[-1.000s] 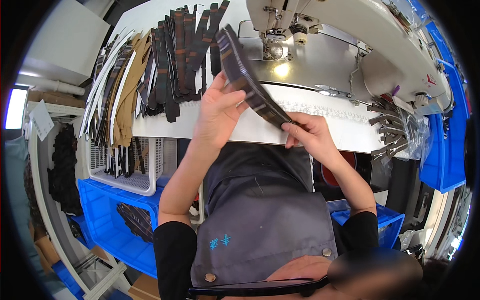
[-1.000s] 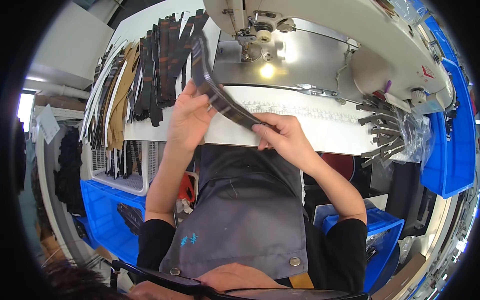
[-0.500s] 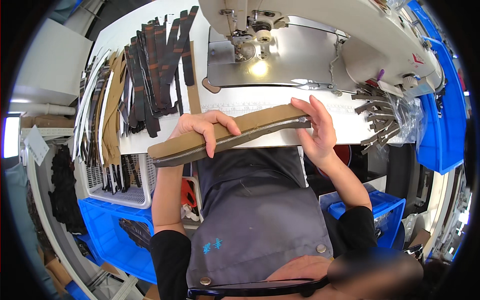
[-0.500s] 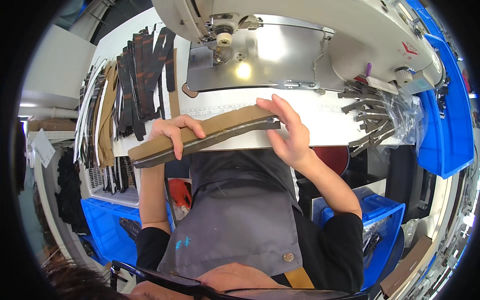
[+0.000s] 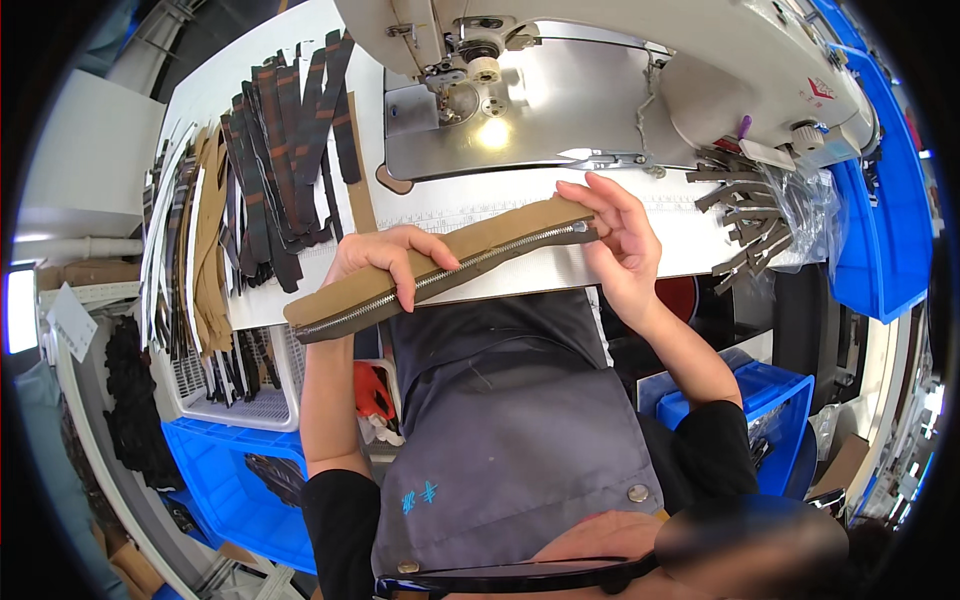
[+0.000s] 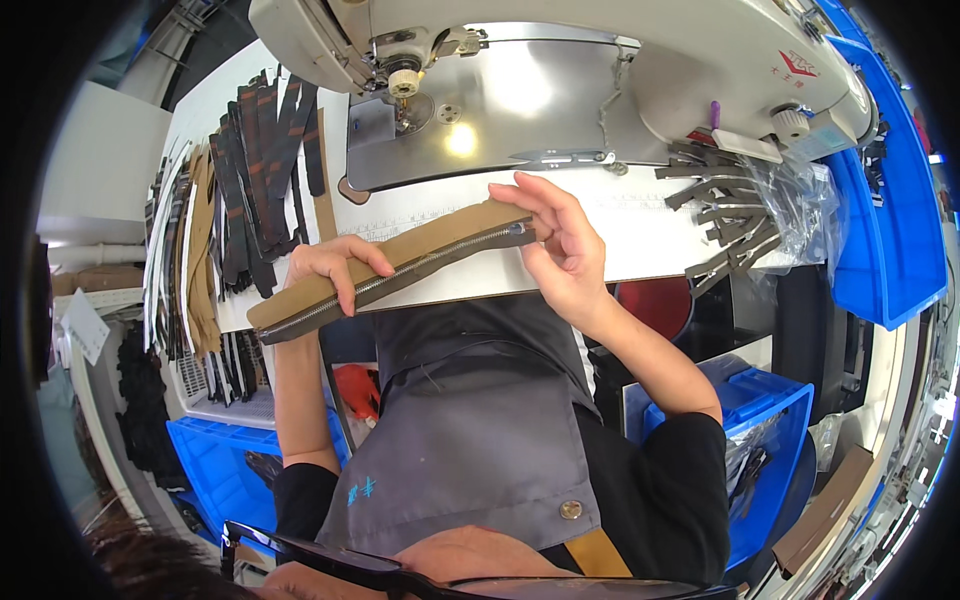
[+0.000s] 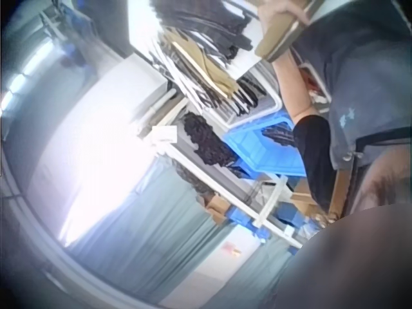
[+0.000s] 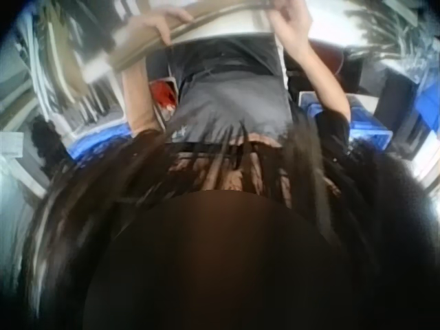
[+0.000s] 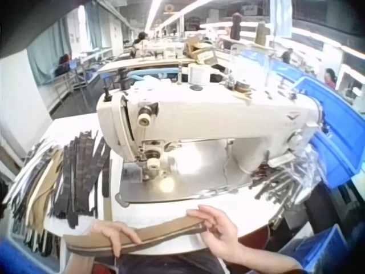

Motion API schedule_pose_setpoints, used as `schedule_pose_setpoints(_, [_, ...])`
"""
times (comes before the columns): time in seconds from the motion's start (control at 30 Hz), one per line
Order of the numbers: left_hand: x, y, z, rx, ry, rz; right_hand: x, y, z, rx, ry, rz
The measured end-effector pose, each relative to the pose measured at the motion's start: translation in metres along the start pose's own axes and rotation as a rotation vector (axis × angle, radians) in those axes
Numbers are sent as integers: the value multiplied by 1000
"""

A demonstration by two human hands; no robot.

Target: Sewing together zipper strips and fabric components using an industrial sewing machine.

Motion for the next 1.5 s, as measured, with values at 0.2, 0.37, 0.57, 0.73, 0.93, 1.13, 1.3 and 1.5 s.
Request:
schedule_pose_setpoints(0.2, [-4,2,-3,52,17,-5,-4,2,3,26,85,176])
schedule_pose_setpoints(0.37, [-4,12,-5,100,25,-44,-4,2,9,104,186,185])
schedule_pose_setpoints(0.57, [-6,25,-7,137,-1,59,-5,1,22,117,278,271])
schedule_pose_setpoints(0.73, [4,40,-4,114,-7,2,-6,-3,38,80,388,322])
schedule_pose_setpoints(0.93, [-13,60,21,195,-445,-166,-11,0,61,-188,418,382])
schedule_pose_setpoints(1.13, [-35,73,24,404,-238,-269,-33,9,52,122,-303,-658])
schedule_pose_setpoints(1.3, [-41,74,22,510,-102,-400,-27,31,20,-56,-335,-852])
schedule_pose_setpoints(1.5, [-39,70,22,510,-93,-422,-18,10,30,-98,-233,-750])
Point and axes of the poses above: each hand's wrist, its own z-axis towards the middle knuckle, its own y-axis out of the palm, x = y × z, the point moved 1 cm from there along z, towards the middle knuckle, and after that the axes turned 12 degrees about -z, right-handed, at the moved point
